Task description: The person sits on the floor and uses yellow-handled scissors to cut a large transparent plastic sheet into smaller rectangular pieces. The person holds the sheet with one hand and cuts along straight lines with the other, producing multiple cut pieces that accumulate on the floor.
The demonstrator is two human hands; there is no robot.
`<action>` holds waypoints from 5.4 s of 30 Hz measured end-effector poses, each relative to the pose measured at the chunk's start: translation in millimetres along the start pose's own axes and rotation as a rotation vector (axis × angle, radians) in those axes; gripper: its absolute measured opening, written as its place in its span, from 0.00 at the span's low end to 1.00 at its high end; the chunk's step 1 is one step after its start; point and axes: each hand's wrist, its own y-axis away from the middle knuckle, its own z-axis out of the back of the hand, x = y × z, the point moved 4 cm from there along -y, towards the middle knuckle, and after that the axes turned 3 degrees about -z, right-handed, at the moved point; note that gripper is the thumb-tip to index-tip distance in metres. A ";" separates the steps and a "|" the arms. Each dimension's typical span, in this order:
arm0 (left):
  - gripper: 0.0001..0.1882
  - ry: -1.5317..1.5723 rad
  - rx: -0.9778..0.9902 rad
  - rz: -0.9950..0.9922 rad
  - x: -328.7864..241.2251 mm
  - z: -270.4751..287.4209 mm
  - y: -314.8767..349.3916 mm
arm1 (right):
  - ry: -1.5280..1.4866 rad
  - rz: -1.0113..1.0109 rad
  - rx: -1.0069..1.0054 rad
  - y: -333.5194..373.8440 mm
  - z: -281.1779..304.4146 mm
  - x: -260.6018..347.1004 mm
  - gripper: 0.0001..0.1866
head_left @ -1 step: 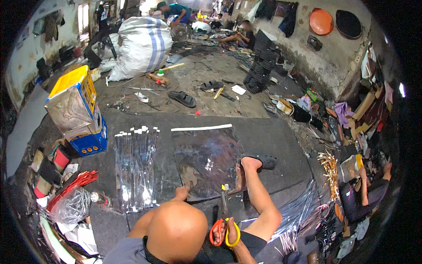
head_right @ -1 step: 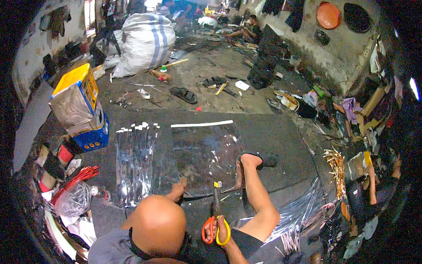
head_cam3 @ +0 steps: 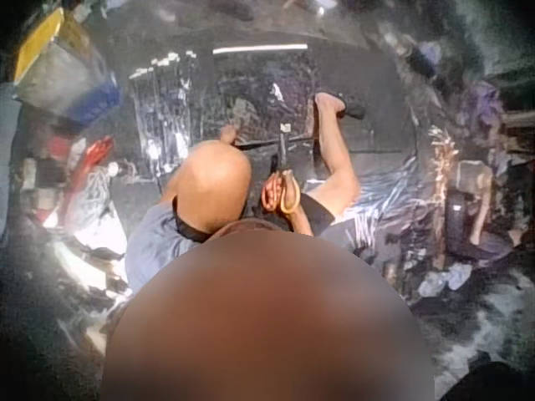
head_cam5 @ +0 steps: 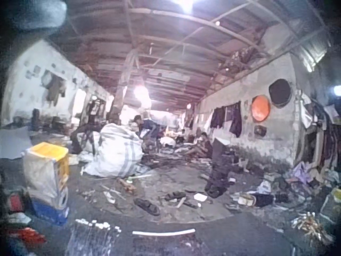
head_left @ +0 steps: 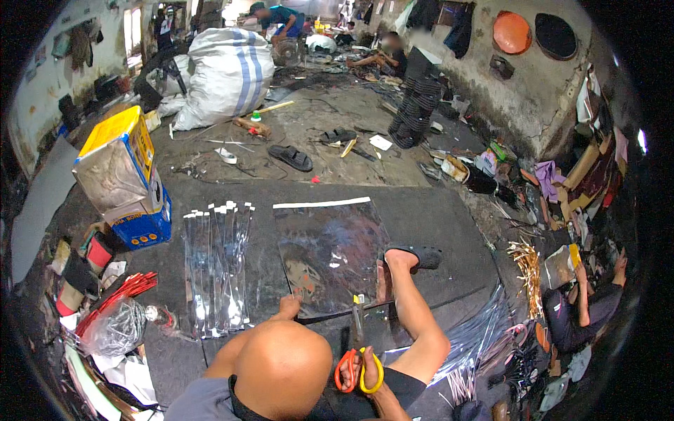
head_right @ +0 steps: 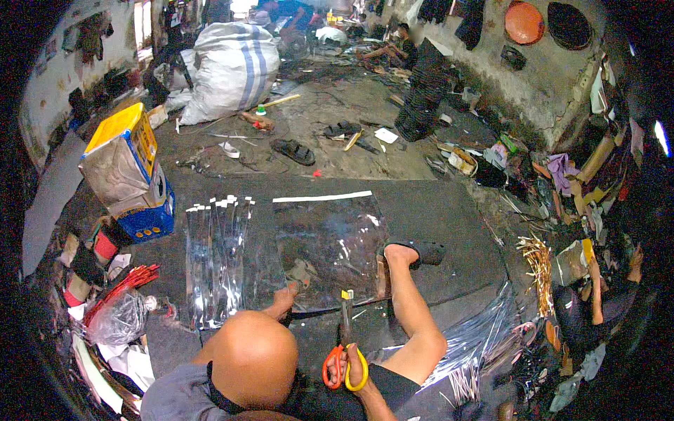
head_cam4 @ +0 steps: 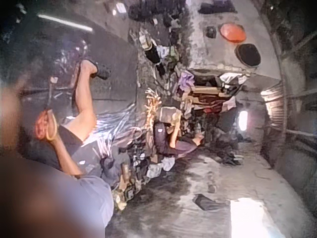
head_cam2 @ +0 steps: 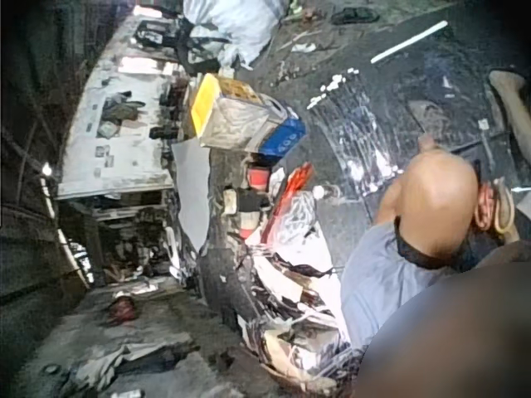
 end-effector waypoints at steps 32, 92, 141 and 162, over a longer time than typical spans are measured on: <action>0.08 0.470 -0.303 0.267 -7.1 96.8 16.3 | 0.438 -0.195 0.213 -66.4 -68.5 -26.3 0.31; 0.16 -0.387 0.051 -0.117 -66.2 128.0 82.8 | 0.597 -0.484 -0.044 -173.3 -49.1 -140.6 0.44; 0.14 -0.072 0.188 0.104 -164.1 146.2 116.2 | 1.250 0.240 0.046 -453.1 -169.3 17.5 0.31; 0.19 -0.802 -0.177 0.151 -119.2 227.9 119.0 | 0.582 0.023 -0.004 -529.5 -191.1 71.2 0.45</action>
